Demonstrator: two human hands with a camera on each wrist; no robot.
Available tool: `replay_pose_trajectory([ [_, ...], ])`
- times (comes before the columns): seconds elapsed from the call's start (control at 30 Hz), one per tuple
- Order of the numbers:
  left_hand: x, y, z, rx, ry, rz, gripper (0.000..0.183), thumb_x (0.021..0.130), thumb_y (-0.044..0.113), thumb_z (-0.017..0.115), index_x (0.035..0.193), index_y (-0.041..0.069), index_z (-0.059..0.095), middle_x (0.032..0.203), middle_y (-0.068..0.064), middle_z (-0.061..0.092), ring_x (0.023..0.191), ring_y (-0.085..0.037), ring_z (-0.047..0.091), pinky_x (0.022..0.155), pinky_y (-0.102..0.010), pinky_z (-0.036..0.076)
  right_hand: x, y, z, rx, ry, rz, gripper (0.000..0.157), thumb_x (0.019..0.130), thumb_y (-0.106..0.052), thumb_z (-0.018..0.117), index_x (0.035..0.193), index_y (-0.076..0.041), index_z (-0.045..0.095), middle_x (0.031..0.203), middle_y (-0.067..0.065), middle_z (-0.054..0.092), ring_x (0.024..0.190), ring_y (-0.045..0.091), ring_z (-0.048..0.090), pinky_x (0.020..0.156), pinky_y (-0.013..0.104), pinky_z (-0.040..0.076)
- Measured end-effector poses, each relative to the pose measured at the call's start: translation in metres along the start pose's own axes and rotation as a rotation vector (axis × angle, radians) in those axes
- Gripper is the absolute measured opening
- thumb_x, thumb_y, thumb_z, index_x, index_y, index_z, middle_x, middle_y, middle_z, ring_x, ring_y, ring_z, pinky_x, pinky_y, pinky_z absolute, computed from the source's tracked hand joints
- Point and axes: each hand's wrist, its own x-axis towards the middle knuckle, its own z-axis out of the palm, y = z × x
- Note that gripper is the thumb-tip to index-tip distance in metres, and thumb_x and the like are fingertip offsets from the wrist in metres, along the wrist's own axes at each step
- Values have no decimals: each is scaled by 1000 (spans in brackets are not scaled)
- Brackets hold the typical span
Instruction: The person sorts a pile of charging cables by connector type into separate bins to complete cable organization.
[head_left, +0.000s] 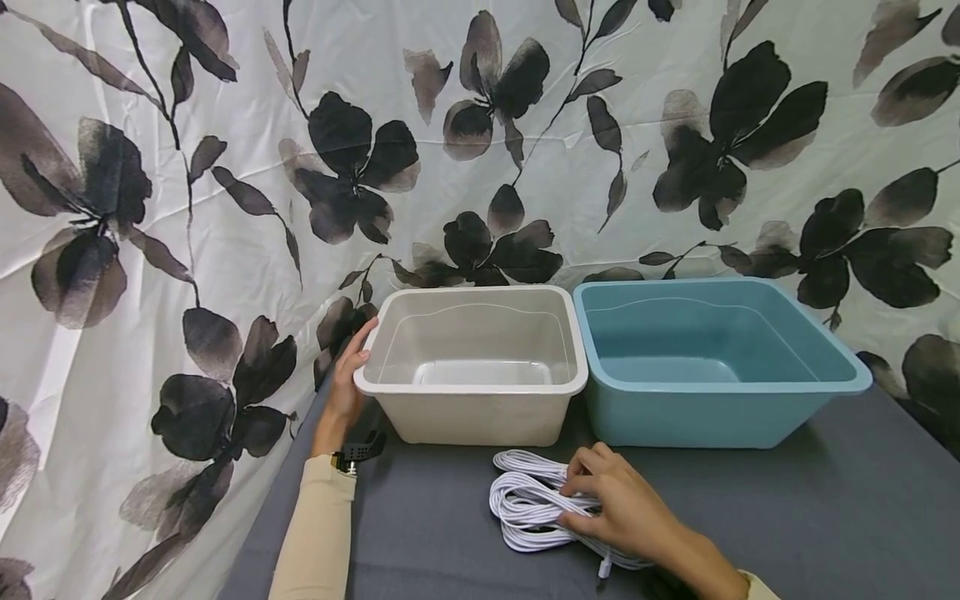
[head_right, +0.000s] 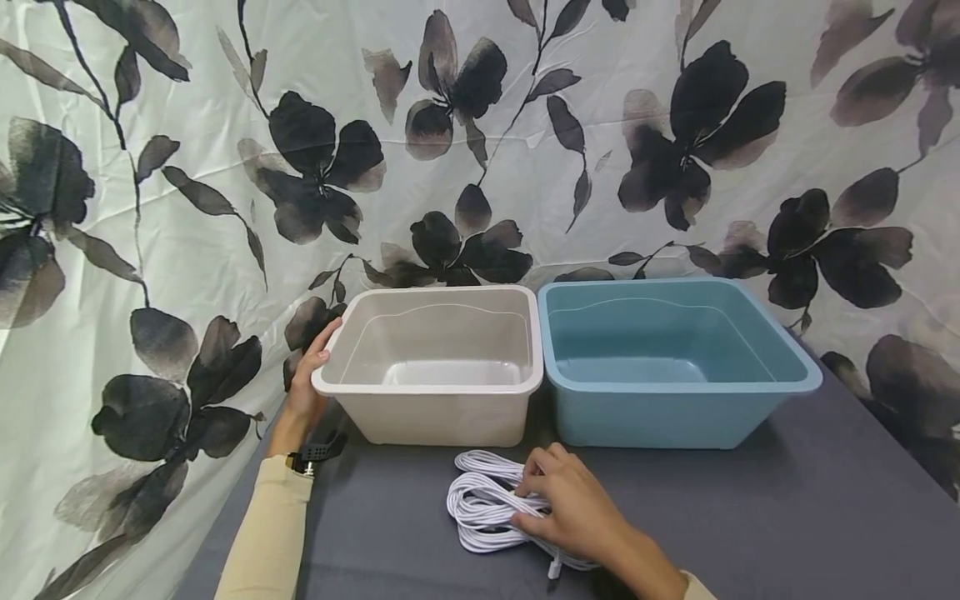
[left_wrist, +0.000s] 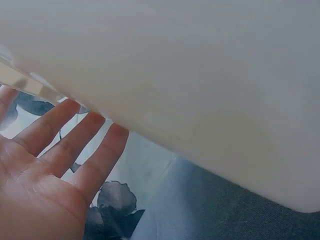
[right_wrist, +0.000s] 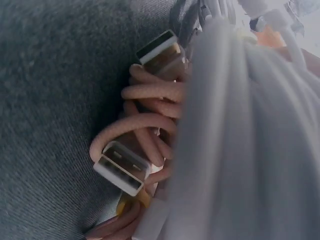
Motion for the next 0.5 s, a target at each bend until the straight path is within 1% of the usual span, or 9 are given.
replay_pose_trajectory([
  [0.27,-2,-3,-2,21,14,1,61,99,22,34,160,16,35,166,-5,31,138,-17,43,102,-24,43,1,-2,0,-45,62,-59,19,72,-36,90,88,-33,79,91,-22,58,86,-2,43,77,32,41],
  [0.4,-1,-3,-1,18,9,0,61,99,22,34,160,16,35,166,-7,32,137,-19,43,102,-26,43,1,-3,-2,-30,72,-66,20,73,-35,89,90,-32,79,90,-23,60,84,-3,45,75,29,41],
  [0.5,-1,-3,0,14,8,0,61,99,22,34,160,16,35,166,-7,32,137,-19,43,102,-28,43,1,-4,-4,-16,84,-71,19,74,-35,88,91,-32,80,88,-24,62,83,-3,50,74,27,42],
])
